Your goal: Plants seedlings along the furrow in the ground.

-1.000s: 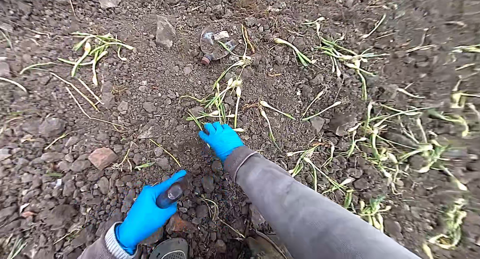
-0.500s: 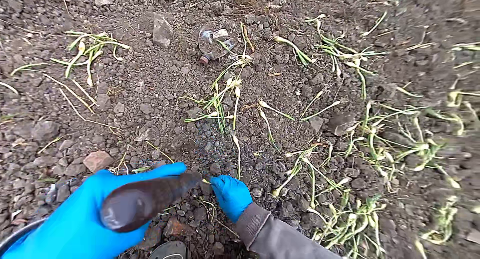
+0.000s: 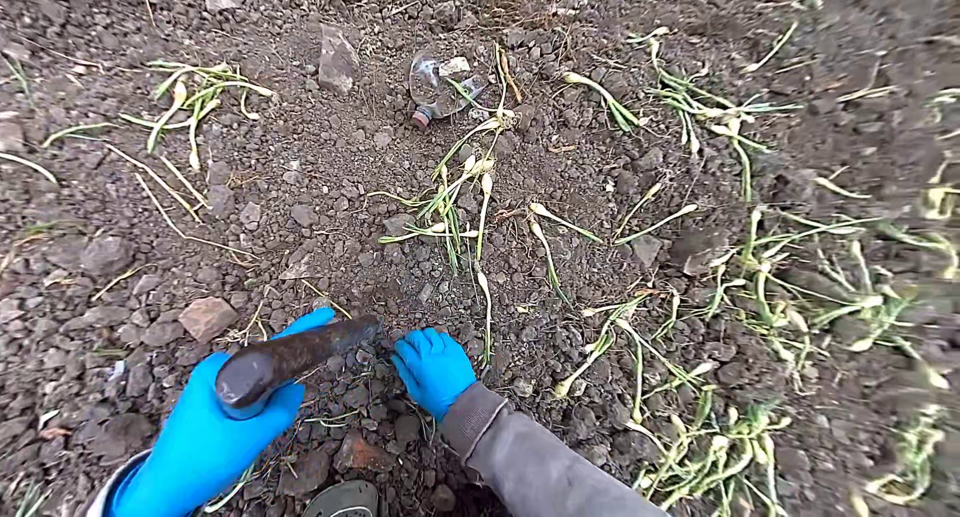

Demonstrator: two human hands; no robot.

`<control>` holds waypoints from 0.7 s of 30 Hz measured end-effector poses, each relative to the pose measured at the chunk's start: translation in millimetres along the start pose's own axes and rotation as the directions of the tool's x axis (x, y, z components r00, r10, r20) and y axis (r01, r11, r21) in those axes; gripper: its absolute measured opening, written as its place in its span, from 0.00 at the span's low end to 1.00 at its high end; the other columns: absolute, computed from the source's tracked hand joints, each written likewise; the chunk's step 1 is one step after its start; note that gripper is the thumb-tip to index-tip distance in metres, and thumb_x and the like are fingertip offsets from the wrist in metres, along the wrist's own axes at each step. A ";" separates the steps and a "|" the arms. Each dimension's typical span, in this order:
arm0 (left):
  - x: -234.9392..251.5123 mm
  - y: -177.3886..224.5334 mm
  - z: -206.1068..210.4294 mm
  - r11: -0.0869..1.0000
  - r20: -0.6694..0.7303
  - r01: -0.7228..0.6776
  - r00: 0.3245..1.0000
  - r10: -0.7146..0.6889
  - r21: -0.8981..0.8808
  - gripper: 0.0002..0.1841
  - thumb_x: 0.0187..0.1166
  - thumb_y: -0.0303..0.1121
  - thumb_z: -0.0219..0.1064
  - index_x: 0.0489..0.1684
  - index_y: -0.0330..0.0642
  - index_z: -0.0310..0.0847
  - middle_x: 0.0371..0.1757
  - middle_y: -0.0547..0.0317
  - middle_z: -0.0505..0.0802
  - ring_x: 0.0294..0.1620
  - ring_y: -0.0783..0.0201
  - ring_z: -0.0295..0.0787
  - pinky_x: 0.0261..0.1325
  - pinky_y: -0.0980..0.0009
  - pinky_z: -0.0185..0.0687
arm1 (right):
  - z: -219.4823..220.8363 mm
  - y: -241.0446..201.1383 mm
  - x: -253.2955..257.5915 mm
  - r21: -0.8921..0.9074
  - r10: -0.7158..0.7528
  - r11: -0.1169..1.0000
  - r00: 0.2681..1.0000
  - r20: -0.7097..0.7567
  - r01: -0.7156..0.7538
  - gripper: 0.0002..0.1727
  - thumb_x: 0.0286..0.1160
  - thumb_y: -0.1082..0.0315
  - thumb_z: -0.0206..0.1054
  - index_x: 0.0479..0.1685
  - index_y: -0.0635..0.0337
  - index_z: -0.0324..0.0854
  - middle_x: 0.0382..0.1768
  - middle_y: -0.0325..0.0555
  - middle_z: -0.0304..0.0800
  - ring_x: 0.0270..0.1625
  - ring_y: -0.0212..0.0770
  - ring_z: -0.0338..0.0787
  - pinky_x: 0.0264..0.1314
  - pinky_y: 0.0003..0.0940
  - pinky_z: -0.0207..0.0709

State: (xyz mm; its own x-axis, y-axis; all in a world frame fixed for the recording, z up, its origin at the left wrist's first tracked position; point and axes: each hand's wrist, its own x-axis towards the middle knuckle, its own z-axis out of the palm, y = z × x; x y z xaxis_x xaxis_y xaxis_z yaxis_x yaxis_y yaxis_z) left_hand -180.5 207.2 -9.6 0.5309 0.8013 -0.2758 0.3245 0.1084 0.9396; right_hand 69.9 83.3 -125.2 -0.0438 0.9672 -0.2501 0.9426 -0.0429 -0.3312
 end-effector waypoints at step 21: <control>81.2 -18.9 35.3 0.899 0.119 0.365 0.909 -0.400 0.242 0.07 0.65 0.28 0.72 0.19 0.47 0.81 0.12 0.64 0.78 0.12 0.67 0.70 0.18 0.66 0.65 | -48.4 -17.2 77.5 0.018 0.171 0.982 0.937 0.306 -0.186 0.16 0.86 0.63 0.60 0.59 0.54 0.91 0.60 0.54 0.90 0.64 0.56 0.89 0.65 0.54 0.81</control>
State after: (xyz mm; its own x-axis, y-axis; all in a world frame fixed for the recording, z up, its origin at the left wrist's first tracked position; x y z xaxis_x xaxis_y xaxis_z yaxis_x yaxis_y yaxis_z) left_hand -115.9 249.5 -56.9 0.4456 0.6146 -0.6510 0.6746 0.2476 0.6955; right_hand 66.3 171.1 -94.9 0.0193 0.8219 -0.5693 0.9283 -0.2261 -0.2951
